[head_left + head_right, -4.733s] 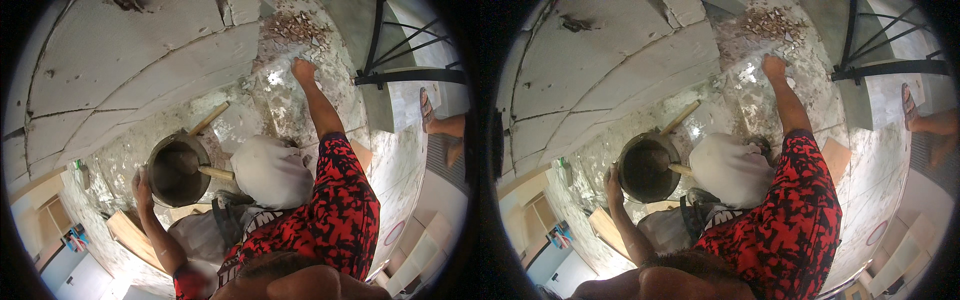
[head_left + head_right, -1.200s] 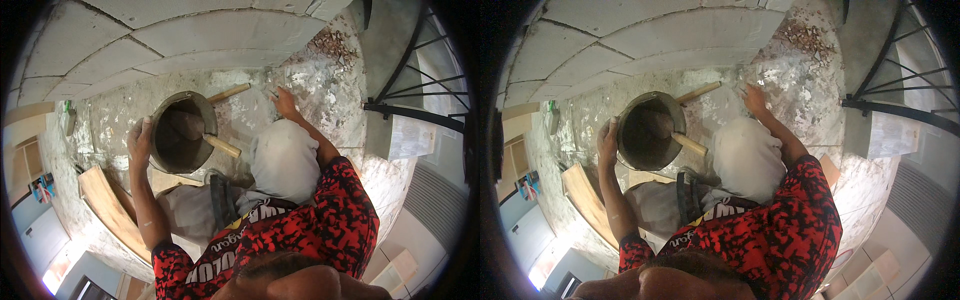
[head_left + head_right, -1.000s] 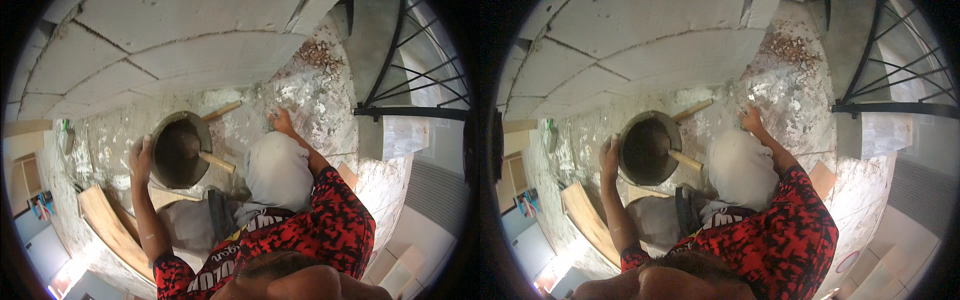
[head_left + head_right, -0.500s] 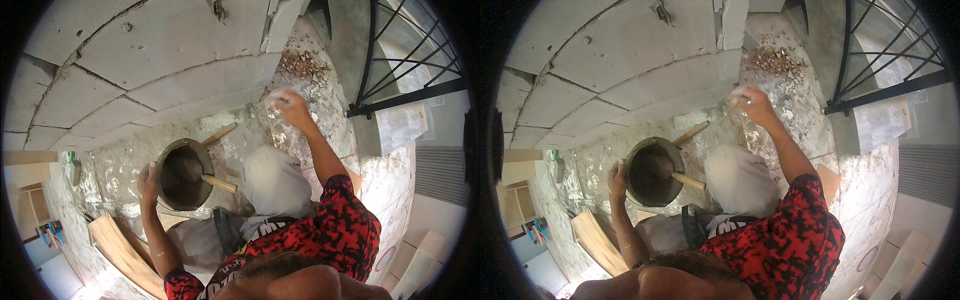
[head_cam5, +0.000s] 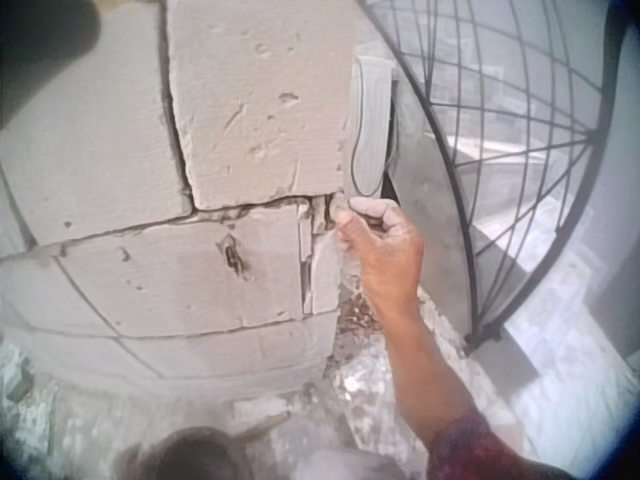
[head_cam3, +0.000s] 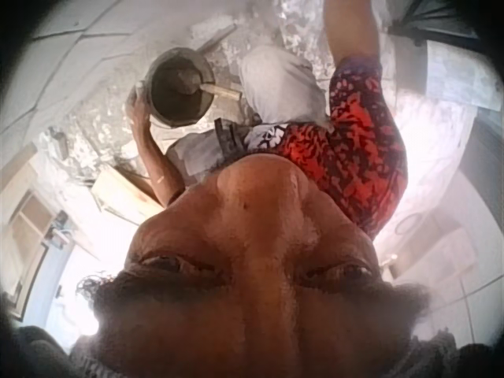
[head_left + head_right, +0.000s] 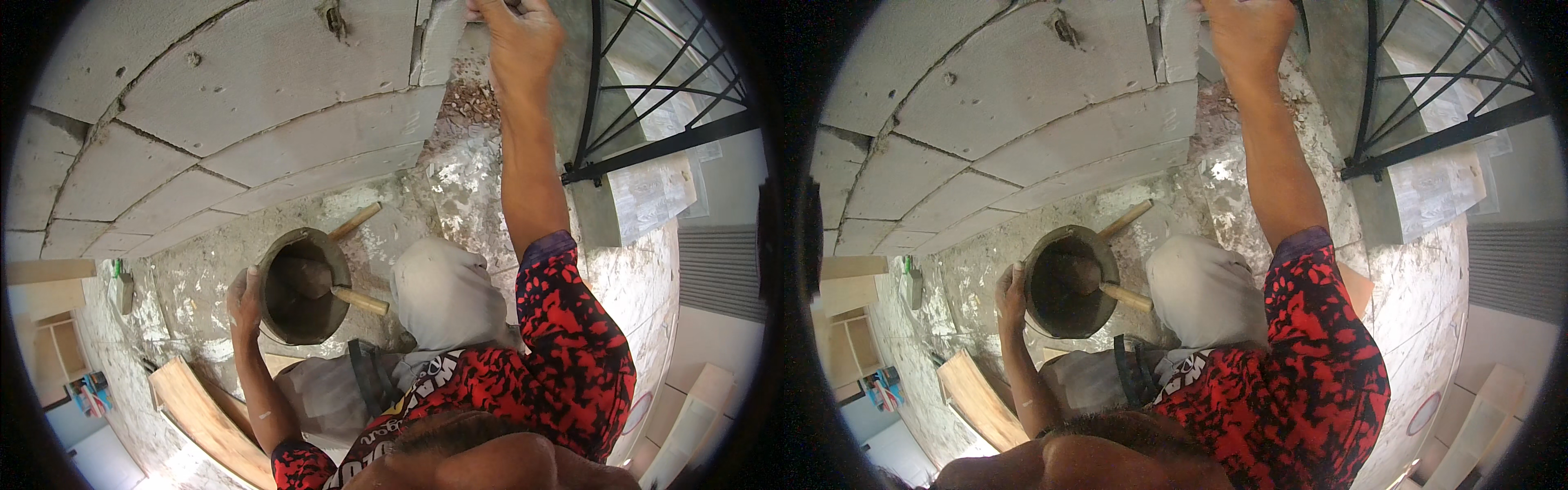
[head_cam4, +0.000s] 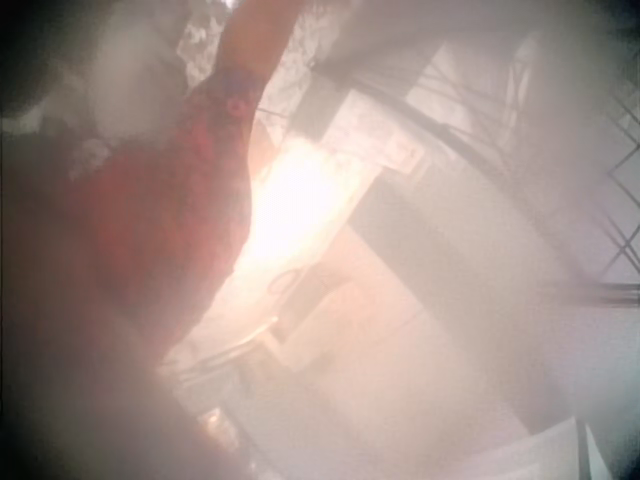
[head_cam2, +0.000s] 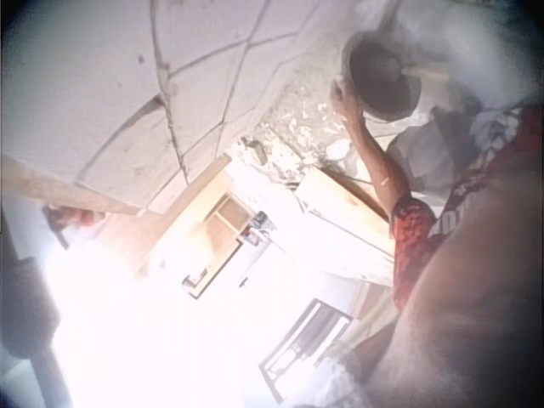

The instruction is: The person cuts a lightweight concrete block with a saw, applies mortar to the side of the block with a trowel, and positions it on a wall.

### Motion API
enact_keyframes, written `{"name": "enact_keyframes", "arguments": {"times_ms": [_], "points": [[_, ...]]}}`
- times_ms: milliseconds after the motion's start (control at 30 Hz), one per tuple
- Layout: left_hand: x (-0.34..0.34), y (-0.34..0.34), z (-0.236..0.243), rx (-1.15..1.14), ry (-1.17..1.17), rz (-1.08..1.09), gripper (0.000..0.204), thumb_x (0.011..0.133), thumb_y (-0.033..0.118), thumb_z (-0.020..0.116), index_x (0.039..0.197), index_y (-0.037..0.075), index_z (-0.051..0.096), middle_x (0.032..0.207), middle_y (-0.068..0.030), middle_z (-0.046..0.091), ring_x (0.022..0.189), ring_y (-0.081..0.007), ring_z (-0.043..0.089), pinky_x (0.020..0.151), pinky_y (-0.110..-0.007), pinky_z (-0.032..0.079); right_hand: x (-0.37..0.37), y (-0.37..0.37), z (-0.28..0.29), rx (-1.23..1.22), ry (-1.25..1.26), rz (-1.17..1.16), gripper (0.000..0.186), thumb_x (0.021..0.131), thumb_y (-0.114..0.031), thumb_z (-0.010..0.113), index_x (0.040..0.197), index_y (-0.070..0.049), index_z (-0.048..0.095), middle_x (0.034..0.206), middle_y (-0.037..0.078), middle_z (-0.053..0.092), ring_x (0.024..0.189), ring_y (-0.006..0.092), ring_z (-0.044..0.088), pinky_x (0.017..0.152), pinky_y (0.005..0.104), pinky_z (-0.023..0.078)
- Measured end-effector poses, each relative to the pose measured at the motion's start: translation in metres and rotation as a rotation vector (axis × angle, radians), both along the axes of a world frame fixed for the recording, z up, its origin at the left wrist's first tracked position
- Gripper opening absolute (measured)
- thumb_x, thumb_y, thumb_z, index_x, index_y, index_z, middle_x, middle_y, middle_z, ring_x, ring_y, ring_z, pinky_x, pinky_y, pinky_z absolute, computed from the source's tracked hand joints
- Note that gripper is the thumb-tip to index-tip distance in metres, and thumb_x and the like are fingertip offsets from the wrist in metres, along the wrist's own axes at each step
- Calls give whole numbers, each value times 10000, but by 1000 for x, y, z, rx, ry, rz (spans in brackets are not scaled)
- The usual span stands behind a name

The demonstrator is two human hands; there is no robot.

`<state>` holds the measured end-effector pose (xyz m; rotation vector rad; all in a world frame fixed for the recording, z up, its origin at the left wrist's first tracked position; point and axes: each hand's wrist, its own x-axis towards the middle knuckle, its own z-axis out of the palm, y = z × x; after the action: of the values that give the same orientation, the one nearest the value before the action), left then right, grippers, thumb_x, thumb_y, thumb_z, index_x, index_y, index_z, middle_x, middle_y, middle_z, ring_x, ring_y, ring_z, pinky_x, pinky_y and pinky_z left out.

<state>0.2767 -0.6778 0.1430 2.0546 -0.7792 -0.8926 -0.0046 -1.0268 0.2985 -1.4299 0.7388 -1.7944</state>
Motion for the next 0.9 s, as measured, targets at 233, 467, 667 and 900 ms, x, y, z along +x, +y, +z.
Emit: {"name": "enact_keyframes", "arguments": {"times_ms": [233,467,667,900], "points": [[-1,3,-5,-13,41,18,464,949,410,493,999,-34,620,861,-53,612,784,-133,531,729,-273,430,10,-1,-5,-173,153,-253,188,809,-131,715,886,30,658,737,30,613,648,103,541,614,224,425],[0,-4,-2,123,-48,-28,473,949,396,481,948,-55,621,802,-43,587,757,-129,494,695,-286,418,11,-11,-4,-411,299,-464,165,788,-103,717,884,18,656,741,85,586,698,179,556,665,273,433],[2,4,-10,20,36,15,449,945,424,498,962,-6,625,836,-24,607,747,-108,517,694,-262,428,-2,-18,-10,-385,336,-251,138,791,-87,706,874,11,654,789,52,630,738,131,577,681,257,451],[-1,3,-15,23,49,28,469,946,419,495,999,-27,628,867,-47,618,782,-120,530,716,-270,436,-28,-40,12,-113,345,165,149,763,-79,732,870,-1,665,731,4,641,676,82,564,658,238,453]]}}
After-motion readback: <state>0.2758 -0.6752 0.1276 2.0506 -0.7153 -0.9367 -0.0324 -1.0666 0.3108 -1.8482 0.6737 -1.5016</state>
